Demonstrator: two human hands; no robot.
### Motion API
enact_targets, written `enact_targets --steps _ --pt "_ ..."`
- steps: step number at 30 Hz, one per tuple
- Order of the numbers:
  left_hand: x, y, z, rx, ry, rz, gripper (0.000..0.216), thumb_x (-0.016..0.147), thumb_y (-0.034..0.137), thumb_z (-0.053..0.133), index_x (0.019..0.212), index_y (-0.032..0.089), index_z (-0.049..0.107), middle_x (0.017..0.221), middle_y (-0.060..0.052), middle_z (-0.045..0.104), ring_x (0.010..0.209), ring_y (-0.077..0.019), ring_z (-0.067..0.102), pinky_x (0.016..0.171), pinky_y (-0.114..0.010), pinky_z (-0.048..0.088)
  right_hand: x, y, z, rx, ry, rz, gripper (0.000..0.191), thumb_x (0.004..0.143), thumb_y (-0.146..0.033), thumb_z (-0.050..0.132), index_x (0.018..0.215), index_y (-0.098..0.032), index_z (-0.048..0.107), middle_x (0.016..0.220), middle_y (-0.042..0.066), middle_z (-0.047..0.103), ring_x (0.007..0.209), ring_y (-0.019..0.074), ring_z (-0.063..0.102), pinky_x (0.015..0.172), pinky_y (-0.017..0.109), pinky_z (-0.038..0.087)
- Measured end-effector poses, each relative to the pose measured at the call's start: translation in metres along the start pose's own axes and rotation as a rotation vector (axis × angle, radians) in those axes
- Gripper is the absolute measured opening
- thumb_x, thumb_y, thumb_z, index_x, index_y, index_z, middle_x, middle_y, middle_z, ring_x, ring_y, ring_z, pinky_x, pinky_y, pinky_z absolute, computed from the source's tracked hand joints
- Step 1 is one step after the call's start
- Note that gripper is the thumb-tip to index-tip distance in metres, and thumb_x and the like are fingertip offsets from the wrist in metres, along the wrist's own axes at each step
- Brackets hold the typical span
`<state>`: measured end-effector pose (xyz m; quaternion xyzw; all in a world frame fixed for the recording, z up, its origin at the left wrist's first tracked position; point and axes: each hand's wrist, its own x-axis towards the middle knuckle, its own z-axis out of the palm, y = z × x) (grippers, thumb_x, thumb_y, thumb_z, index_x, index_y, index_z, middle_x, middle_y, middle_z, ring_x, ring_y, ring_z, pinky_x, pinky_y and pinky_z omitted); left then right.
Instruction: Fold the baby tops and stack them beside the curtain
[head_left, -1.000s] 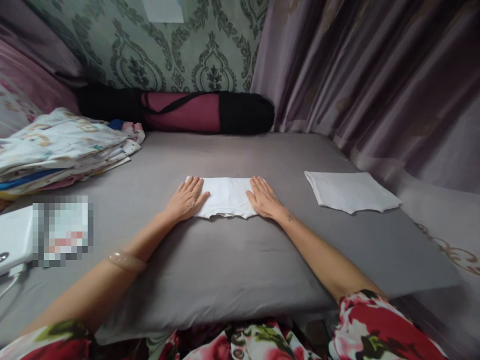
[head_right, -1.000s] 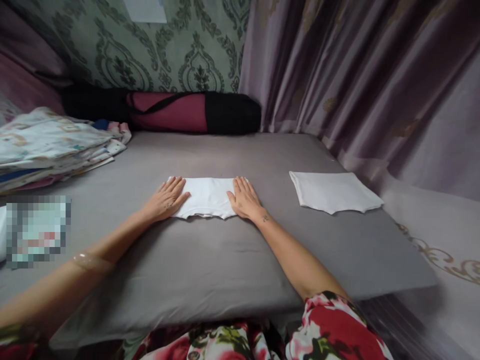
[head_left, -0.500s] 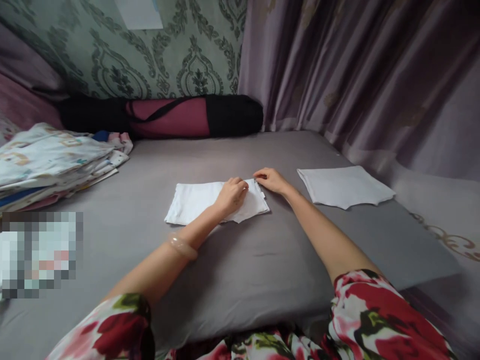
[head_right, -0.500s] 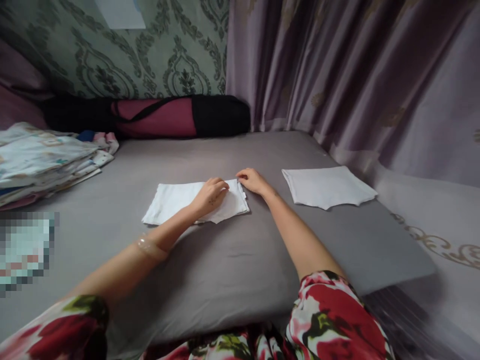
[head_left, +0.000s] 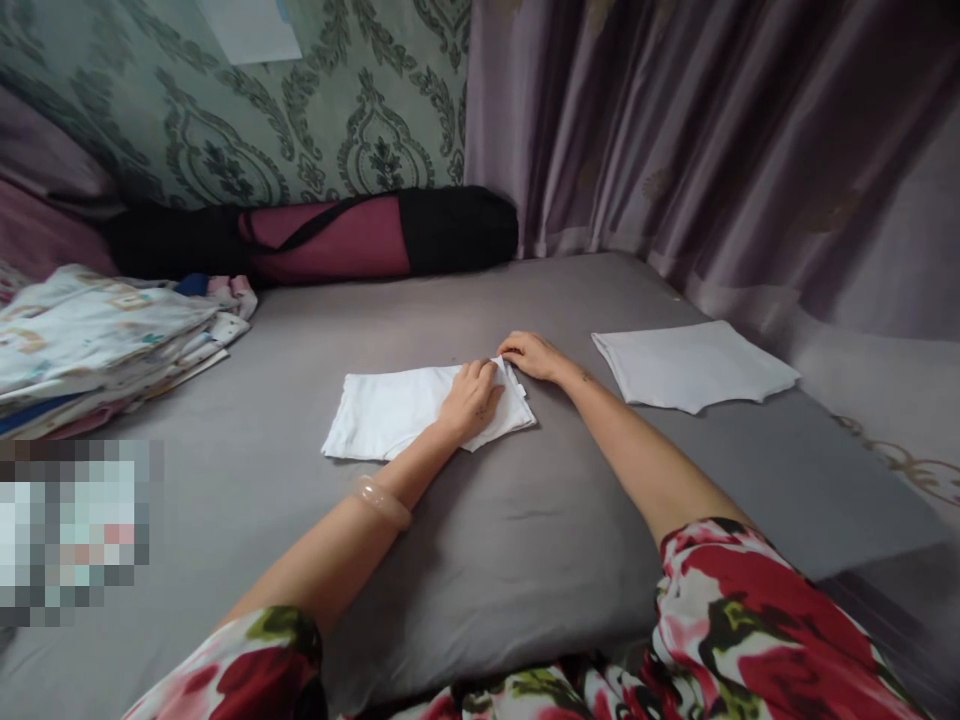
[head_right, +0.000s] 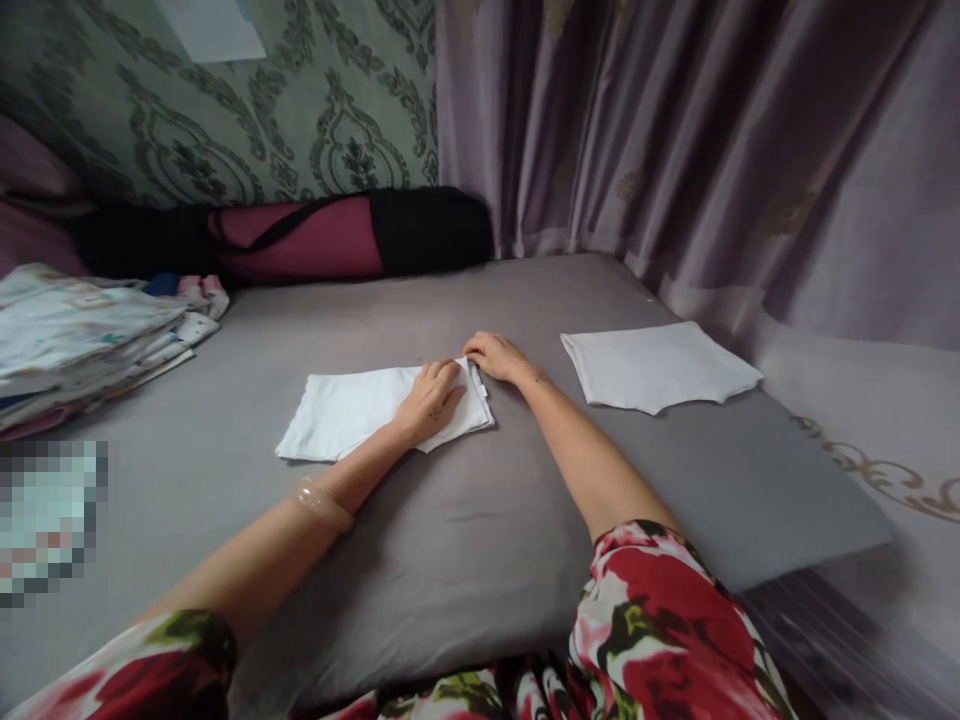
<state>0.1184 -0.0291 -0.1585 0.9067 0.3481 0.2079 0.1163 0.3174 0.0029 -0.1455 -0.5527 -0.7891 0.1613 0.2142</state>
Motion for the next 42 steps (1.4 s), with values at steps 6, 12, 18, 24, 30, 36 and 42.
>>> enact_targets --steps 6,12,18,24,30,36,42 --pt "-0.001 0.012 -0.006 0.129 -0.137 -0.008 0.055 0.097 0.042 0.038 0.141 0.009 0.038 0.149 -0.019 0.040 0.135 -0.0325 0.036 0.110 -0.048 0.031 -0.001 0.004 0.007 -0.046 0.045 -0.002 0.024 0.091 -0.014 0.048 0.096 -0.016 0.071 0.097 0.008 0.066 0.094 0.0174 0.058 0.090 0.029 0.042" --pt "0.002 0.016 -0.001 0.219 -0.231 -0.011 0.059 0.099 0.048 0.027 0.148 0.017 0.033 0.156 -0.016 0.030 0.143 -0.0327 0.028 0.115 -0.053 0.020 -0.001 0.006 0.009 0.034 0.062 0.095 0.021 0.086 -0.013 0.053 0.092 -0.016 0.072 0.094 0.006 0.067 0.088 0.0152 0.061 0.088 0.028 0.046" --pt "0.009 0.011 -0.022 0.053 -0.310 -0.043 0.059 0.099 0.043 0.026 0.147 0.009 0.032 0.155 -0.020 0.031 0.144 -0.0291 0.028 0.114 -0.048 0.026 -0.008 -0.039 0.014 0.022 0.256 0.259 0.043 0.093 -0.016 0.033 0.124 -0.013 0.062 0.123 0.013 0.065 0.115 0.0196 0.059 0.102 0.034 0.043" --pt "-0.036 -0.022 -0.056 0.153 -0.125 -0.142 0.047 0.096 0.025 0.031 0.138 0.006 0.042 0.148 -0.020 0.041 0.139 -0.0285 0.036 0.114 -0.044 0.028 -0.036 -0.084 0.046 -0.197 0.051 0.141 0.061 0.098 -0.040 0.029 0.144 -0.001 0.040 0.152 0.021 0.037 0.144 0.0282 0.029 0.119 0.043 0.019" --pt "-0.082 -0.089 -0.100 0.242 0.088 -0.500 0.036 0.093 0.032 0.038 0.112 0.016 0.065 0.116 -0.016 0.064 0.109 -0.0274 0.058 0.094 -0.039 0.044 -0.041 -0.082 0.051 -0.278 -0.045 0.188 0.069 0.098 -0.048 0.026 0.148 -0.002 0.035 0.156 0.019 0.028 0.147 0.0289 0.019 0.120 0.044 0.014" --pt "-0.081 -0.122 -0.124 0.030 0.031 -0.951 0.035 0.087 0.040 0.050 0.099 0.018 0.073 0.103 -0.014 0.071 0.101 -0.0288 0.062 0.085 -0.035 0.045 -0.022 -0.122 0.055 -0.264 -0.024 0.079 0.059 0.098 -0.037 0.028 0.148 -0.006 0.037 0.156 0.017 0.031 0.147 0.0278 0.020 0.120 0.048 0.010" --pt "-0.068 -0.121 -0.123 -0.047 0.029 -1.059 0.038 0.083 0.049 0.056 0.095 0.018 0.074 0.096 -0.015 0.073 0.106 -0.0315 0.062 0.085 -0.037 0.045 0.011 -0.193 0.092 -0.203 -0.177 -0.184 0.056 0.098 -0.032 0.032 0.147 -0.007 0.038 0.156 0.015 0.031 0.148 0.0254 0.018 0.121 0.044 0.007"
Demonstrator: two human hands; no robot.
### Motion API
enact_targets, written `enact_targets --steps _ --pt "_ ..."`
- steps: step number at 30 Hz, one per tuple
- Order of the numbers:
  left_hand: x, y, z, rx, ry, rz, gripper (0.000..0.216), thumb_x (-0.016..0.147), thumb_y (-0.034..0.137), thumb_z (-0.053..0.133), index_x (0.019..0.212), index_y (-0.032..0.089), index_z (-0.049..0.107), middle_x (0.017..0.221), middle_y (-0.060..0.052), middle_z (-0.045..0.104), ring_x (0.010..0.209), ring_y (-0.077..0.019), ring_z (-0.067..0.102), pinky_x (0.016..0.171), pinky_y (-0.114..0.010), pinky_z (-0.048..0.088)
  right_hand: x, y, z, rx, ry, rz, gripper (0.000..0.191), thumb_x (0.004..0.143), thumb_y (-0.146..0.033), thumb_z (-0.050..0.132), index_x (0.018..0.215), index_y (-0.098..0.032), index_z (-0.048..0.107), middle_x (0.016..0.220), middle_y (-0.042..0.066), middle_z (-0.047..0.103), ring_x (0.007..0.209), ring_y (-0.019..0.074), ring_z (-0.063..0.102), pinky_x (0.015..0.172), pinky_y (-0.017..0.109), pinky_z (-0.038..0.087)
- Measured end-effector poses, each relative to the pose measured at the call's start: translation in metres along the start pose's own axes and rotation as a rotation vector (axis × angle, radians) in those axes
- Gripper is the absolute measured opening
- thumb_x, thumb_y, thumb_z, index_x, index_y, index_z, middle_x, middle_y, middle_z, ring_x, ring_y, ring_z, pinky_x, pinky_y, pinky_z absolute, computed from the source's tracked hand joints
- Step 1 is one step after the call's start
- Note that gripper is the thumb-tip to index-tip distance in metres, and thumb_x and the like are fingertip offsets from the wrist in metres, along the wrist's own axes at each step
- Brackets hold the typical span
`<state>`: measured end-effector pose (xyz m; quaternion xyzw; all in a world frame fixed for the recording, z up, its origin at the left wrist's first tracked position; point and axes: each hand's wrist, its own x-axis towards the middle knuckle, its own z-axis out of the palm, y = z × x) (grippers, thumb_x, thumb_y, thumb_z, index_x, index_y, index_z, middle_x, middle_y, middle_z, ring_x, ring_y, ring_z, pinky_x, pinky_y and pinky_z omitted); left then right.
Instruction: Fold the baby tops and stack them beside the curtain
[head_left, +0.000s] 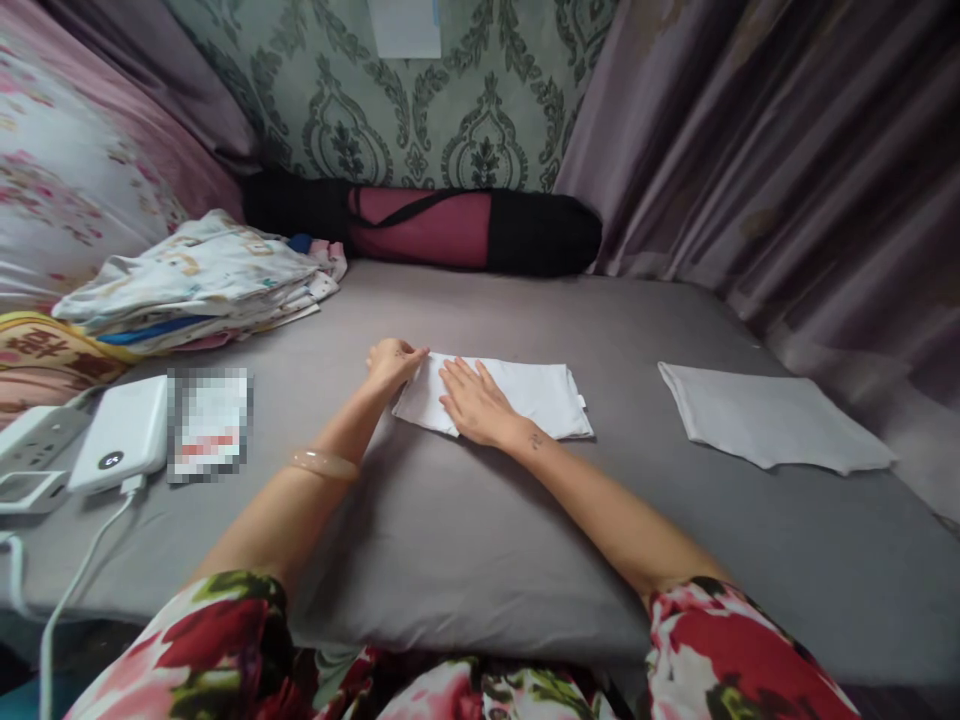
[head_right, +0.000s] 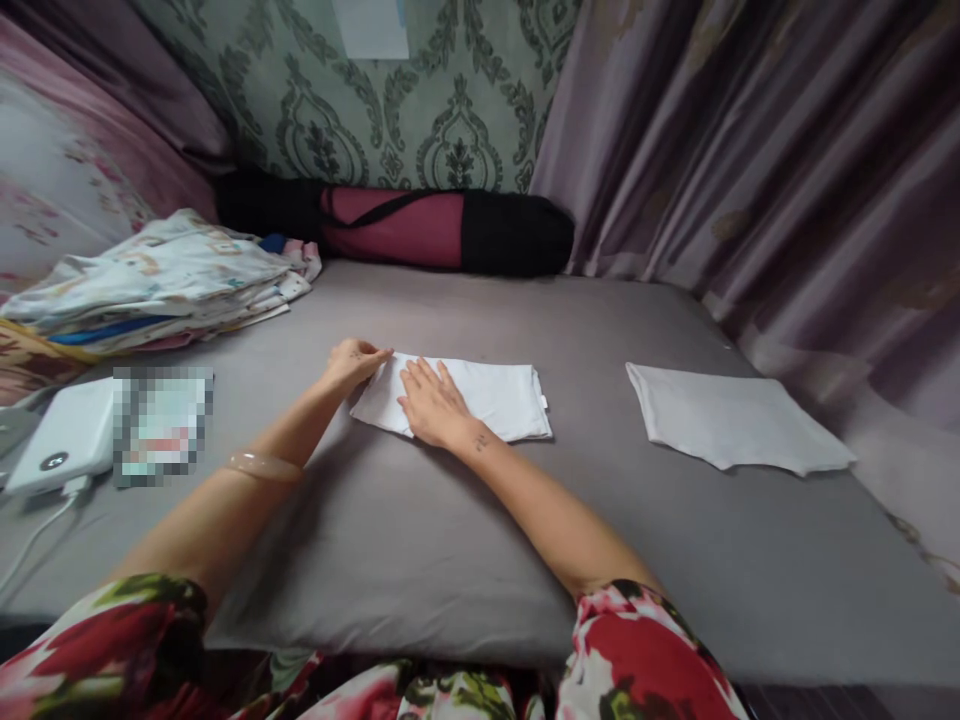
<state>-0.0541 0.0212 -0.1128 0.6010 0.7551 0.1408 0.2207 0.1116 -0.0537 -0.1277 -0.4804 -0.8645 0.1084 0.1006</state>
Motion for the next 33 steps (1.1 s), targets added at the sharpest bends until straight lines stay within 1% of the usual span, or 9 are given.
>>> enact_targets --steps 10,14,18,21,23,26,28,31,33 --pt "0.015 -0.001 0.004 -0.098 0.003 -0.006 0.029 0.077 0.043 0.064 0.088 0.017 0.071 0.081 -0.011 0.070 0.091 -0.0282 0.064 0.077 -0.036 0.047 0.018 -0.024 0.018 0.115 -0.021 0.088 0.065 0.099 -0.047 0.027 0.152 -0.010 0.028 0.161 0.015 0.017 0.149 0.0301 0.009 0.119 0.052 0.005" --pt "0.016 -0.011 0.016 0.051 0.084 0.139 0.032 0.084 0.045 0.054 0.089 0.018 0.071 0.096 -0.015 0.069 0.106 -0.0339 0.059 0.088 -0.045 0.044 0.016 -0.028 0.024 0.072 0.006 0.088 0.062 0.097 -0.051 0.034 0.152 -0.022 0.031 0.161 0.009 0.020 0.149 0.0320 0.010 0.118 0.055 0.002" --pt "0.013 -0.022 0.026 0.209 0.198 0.333 0.036 0.092 0.040 0.041 0.099 0.016 0.066 0.115 -0.019 0.061 0.113 -0.0349 0.052 0.094 -0.050 0.040 0.016 -0.032 0.030 0.017 0.045 0.092 0.060 0.097 -0.050 0.037 0.147 -0.019 0.041 0.160 0.012 0.022 0.148 0.0336 0.013 0.118 0.055 0.003" --pt "0.014 -0.025 0.021 0.270 0.149 0.398 0.035 0.094 0.040 0.039 0.104 0.015 0.061 0.117 -0.017 0.060 0.114 -0.0309 0.051 0.096 -0.044 0.039 0.018 -0.026 0.024 0.094 0.040 0.061 0.055 0.098 -0.050 0.036 0.146 -0.024 0.043 0.158 0.008 0.029 0.147 0.0297 0.017 0.119 0.054 0.004" --pt "0.012 -0.023 0.012 0.276 0.096 0.393 0.034 0.094 0.041 0.039 0.104 0.016 0.060 0.115 -0.016 0.061 0.112 -0.0289 0.053 0.096 -0.041 0.039 0.018 -0.012 0.014 0.239 0.038 0.033 0.054 0.101 -0.049 0.025 0.148 -0.027 0.039 0.157 0.004 0.032 0.147 0.0231 0.022 0.119 0.049 0.011" --pt "-0.003 -0.012 0.002 0.234 0.109 0.374 0.038 0.097 0.044 0.032 0.106 0.019 0.059 0.115 -0.014 0.063 0.113 -0.0276 0.053 0.100 -0.044 0.035 0.010 0.018 -0.005 0.405 0.190 0.125 0.059 0.102 -0.046 0.007 0.152 -0.023 0.031 0.157 0.003 0.032 0.145 0.0156 0.025 0.118 0.036 0.021" --pt "-0.023 -0.002 0.005 0.215 0.114 0.465 0.041 0.099 0.042 0.026 0.109 0.020 0.059 0.118 -0.011 0.064 0.117 -0.0258 0.053 0.106 -0.046 0.029 -0.001 0.035 -0.011 0.366 0.278 0.231 0.059 0.102 -0.045 0.011 0.152 -0.018 0.031 0.157 0.007 0.031 0.147 0.0180 0.022 0.119 0.038 0.019" --pt "-0.054 0.009 0.022 0.238 0.020 0.740 0.044 0.100 0.035 0.023 0.125 0.018 0.055 0.133 -0.011 0.058 0.130 -0.0233 0.046 0.116 -0.047 0.014 -0.020 0.045 -0.008 0.196 0.234 0.254 0.056 0.100 -0.037 0.024 0.150 -0.014 0.033 0.157 0.011 0.030 0.148 0.0232 0.018 0.120 0.045 0.011" --pt "-0.067 0.011 0.036 0.276 -0.042 0.840 0.049 0.100 0.033 0.022 0.139 0.014 0.045 0.147 -0.012 0.047 0.141 -0.0243 0.034 0.118 -0.048 0.005 -0.028 0.041 -0.001 0.083 0.169 0.224 0.056 0.098 -0.031 0.028 0.150 -0.011 0.033 0.158 0.013 0.027 0.148 0.0245 0.017 0.120 0.046 0.008"
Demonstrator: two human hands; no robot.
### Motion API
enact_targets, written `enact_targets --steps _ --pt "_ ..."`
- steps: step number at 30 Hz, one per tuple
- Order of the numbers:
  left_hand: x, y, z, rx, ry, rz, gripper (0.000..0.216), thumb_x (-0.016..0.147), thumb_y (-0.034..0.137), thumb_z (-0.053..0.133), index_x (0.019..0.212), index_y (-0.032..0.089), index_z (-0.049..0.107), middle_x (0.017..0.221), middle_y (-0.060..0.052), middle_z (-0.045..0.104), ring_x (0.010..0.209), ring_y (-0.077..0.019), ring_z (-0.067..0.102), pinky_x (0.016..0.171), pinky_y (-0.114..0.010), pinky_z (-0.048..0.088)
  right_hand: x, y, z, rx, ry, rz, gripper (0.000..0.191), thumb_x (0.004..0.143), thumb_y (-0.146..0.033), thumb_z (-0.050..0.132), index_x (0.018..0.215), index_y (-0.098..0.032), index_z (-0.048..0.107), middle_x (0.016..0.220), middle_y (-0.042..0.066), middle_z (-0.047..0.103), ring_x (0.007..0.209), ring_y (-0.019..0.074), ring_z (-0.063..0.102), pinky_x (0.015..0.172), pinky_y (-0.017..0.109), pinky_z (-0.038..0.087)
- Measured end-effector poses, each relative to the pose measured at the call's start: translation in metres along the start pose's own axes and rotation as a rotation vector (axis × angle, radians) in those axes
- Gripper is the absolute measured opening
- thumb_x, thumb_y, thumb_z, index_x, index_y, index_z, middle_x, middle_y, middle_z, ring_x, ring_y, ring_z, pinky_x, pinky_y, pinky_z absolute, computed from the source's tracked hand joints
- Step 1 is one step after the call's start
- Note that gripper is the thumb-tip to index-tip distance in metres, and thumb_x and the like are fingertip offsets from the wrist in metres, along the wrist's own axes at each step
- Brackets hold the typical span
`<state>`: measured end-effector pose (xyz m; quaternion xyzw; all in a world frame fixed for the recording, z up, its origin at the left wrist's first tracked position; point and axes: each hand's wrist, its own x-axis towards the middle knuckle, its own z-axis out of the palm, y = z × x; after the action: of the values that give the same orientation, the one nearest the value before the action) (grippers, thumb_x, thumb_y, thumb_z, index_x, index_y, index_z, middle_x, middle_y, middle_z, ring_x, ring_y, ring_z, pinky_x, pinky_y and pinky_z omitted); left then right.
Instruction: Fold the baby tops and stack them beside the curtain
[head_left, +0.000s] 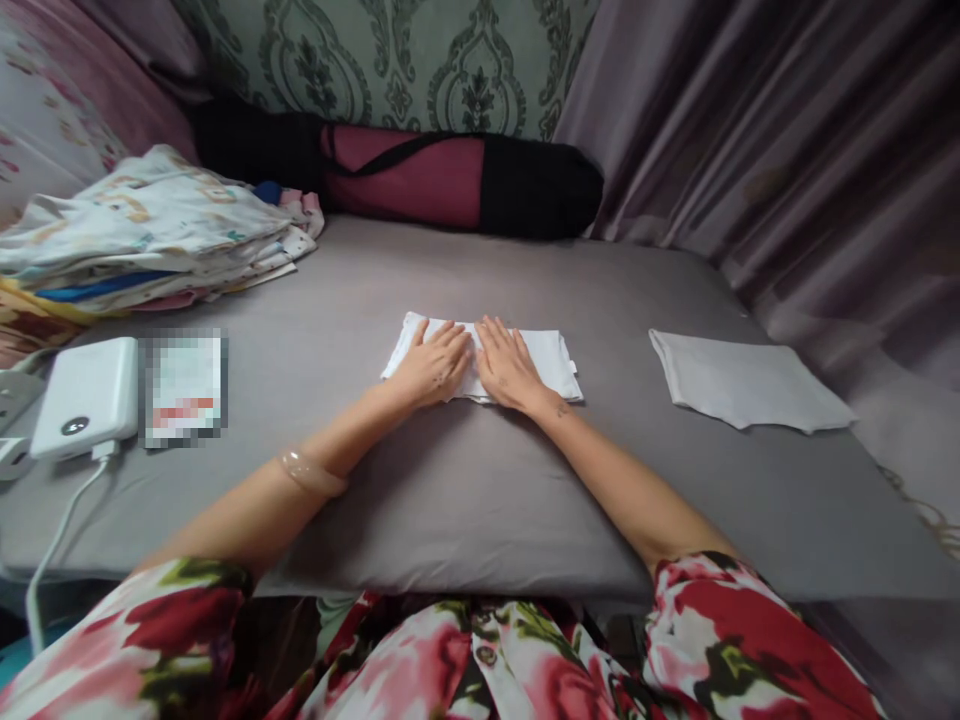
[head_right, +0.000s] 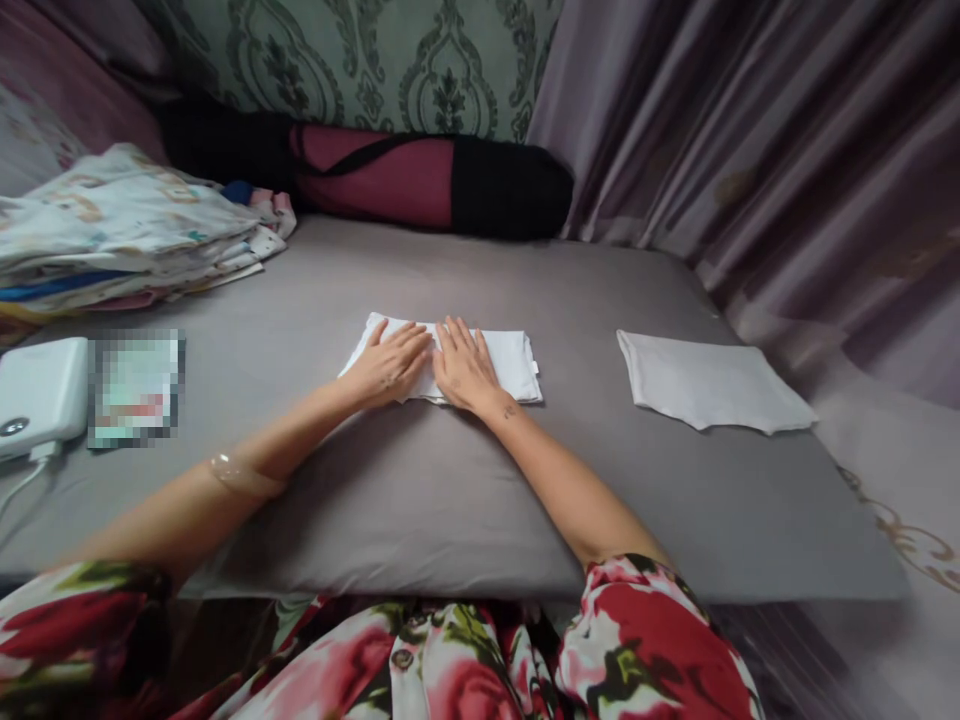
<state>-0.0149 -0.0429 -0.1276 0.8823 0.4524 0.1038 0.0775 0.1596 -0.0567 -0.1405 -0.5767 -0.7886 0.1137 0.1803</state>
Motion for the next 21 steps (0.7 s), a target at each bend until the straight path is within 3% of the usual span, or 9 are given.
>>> enact_targets --steps 4,7,10,15,21 --pt "-0.004 0.002 0.017 0.011 -0.100 -0.006 0.059 0.101 0.039 0.016 0.153 0.012 0.023 0.159 -0.010 0.026 0.148 -0.0250 0.016 0.120 -0.050 0.002 -0.008 -0.010 0.009 -0.125 -0.018 -0.001 0.057 0.096 -0.025 0.029 0.150 -0.009 0.033 0.158 0.013 0.027 0.147 0.0244 0.018 0.120 0.045 0.008" --pt "-0.002 -0.004 0.016 0.030 -0.145 -0.025 0.062 0.101 0.042 0.013 0.154 0.012 0.019 0.161 -0.010 0.019 0.149 -0.0241 0.012 0.120 -0.049 0.005 -0.006 -0.012 0.006 -0.145 -0.032 0.028 0.057 0.096 -0.027 0.029 0.150 -0.010 0.033 0.158 0.012 0.029 0.146 0.0241 0.021 0.120 0.043 0.009" --pt "0.001 -0.007 0.008 0.027 -0.210 -0.028 0.064 0.100 0.045 0.014 0.154 0.010 0.020 0.160 -0.012 0.019 0.149 -0.0244 0.013 0.119 -0.048 0.012 -0.004 -0.008 -0.002 -0.115 -0.102 0.037 0.057 0.097 -0.030 0.027 0.150 -0.009 0.032 0.158 0.012 0.028 0.146 0.0238 0.021 0.120 0.043 0.010" --pt "0.001 -0.015 0.006 0.123 -0.065 -0.066 0.067 0.100 0.049 0.018 0.150 0.006 0.030 0.159 -0.016 0.023 0.148 -0.0262 0.016 0.120 -0.046 0.011 -0.009 0.003 -0.009 -0.115 -0.065 0.074 0.061 0.099 -0.035 0.024 0.152 -0.005 0.026 0.159 0.014 0.024 0.148 0.0229 0.015 0.120 0.043 0.005" --pt "-0.001 -0.025 0.012 0.151 -0.118 -0.084 0.069 0.100 0.049 0.017 0.151 0.005 0.027 0.158 -0.016 0.026 0.148 -0.0270 0.018 0.120 -0.045 0.013 -0.015 0.010 -0.005 -0.122 -0.103 0.112 0.062 0.099 -0.038 0.024 0.150 -0.003 0.029 0.157 0.015 0.029 0.147 0.0230 0.018 0.120 0.038 0.008"
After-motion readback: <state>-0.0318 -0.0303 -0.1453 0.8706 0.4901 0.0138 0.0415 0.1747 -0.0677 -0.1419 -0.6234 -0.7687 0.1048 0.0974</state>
